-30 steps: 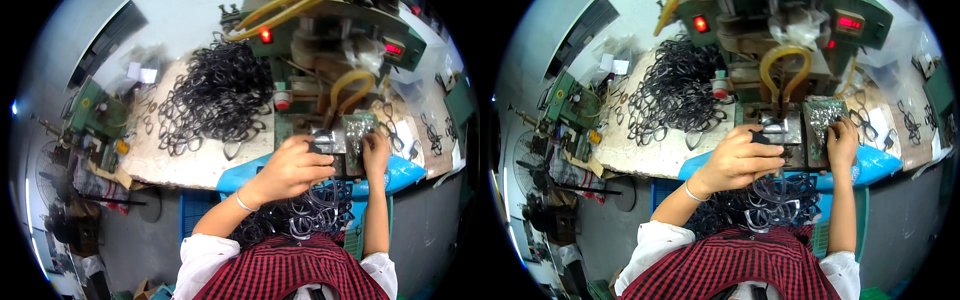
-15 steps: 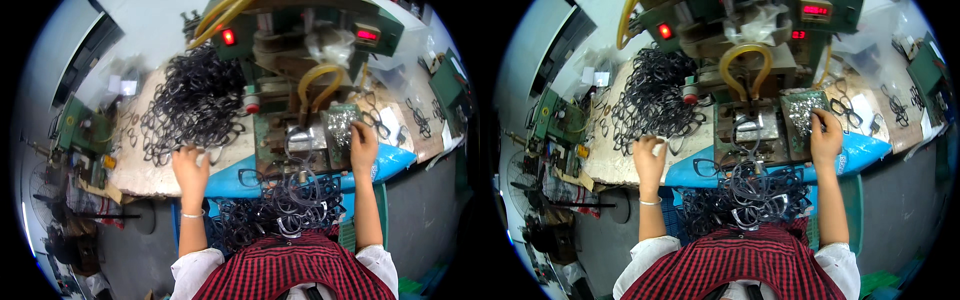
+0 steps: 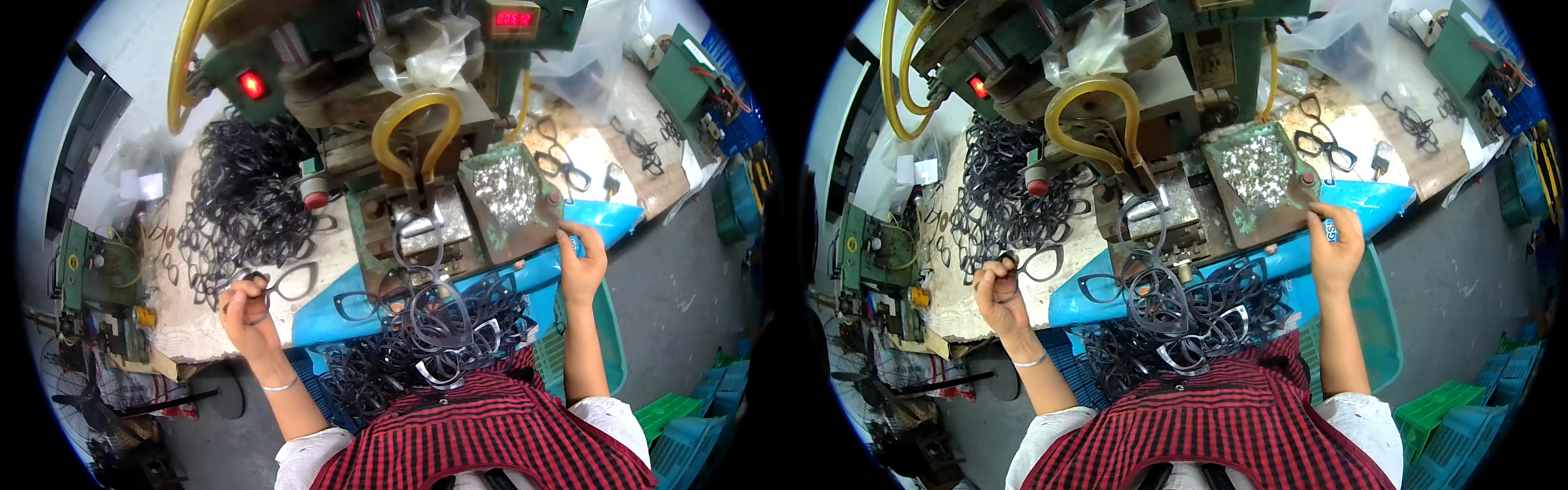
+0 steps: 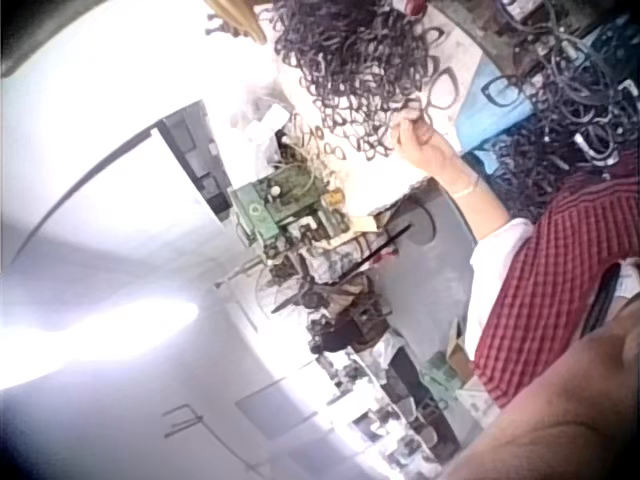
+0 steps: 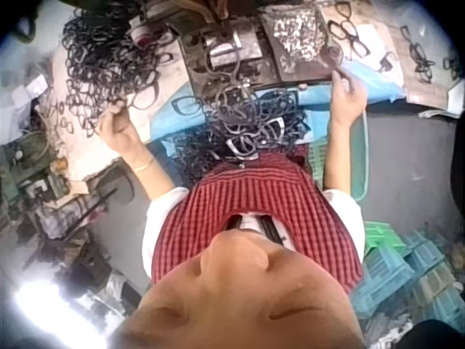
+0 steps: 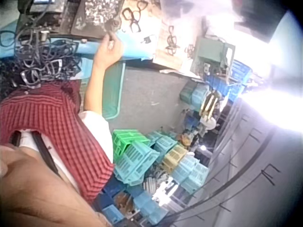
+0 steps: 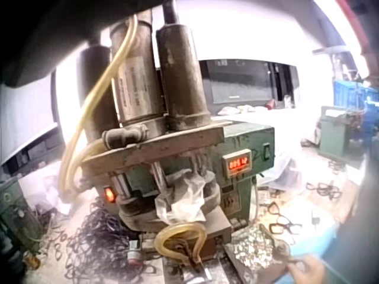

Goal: The person repeatedly picks up black plastic eyeglass frames and small metal screws, inserts the screws into the frames, and places them into a machine to secure the components. The finished frames are then placed into a blue basket.

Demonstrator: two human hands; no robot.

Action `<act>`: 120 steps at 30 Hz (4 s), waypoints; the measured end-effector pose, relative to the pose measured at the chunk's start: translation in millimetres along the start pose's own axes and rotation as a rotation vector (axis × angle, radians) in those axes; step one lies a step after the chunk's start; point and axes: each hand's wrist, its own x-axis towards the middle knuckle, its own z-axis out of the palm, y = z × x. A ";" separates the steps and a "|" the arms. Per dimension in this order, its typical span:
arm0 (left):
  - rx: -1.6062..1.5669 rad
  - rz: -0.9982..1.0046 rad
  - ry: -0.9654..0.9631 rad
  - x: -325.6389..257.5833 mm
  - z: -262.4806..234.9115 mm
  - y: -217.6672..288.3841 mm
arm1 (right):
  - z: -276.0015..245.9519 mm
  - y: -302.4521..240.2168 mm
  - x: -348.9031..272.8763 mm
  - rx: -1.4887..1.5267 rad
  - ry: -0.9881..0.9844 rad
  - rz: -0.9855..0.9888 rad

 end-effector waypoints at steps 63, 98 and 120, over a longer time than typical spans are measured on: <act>1.907 0.188 0.273 46.9 -71.4 59.4 | 87.6 -10.2 49.9 -0.093 -0.179 -0.233; 0.058 -0.382 -0.395 -31.0 193.6 8.3 | 89.3 -149.8 20.7 0.942 -0.454 0.278; -0.238 -1.115 -0.371 -11.1 200.9 -38.6 | 82.2 27.7 35.1 -0.236 -0.154 -0.301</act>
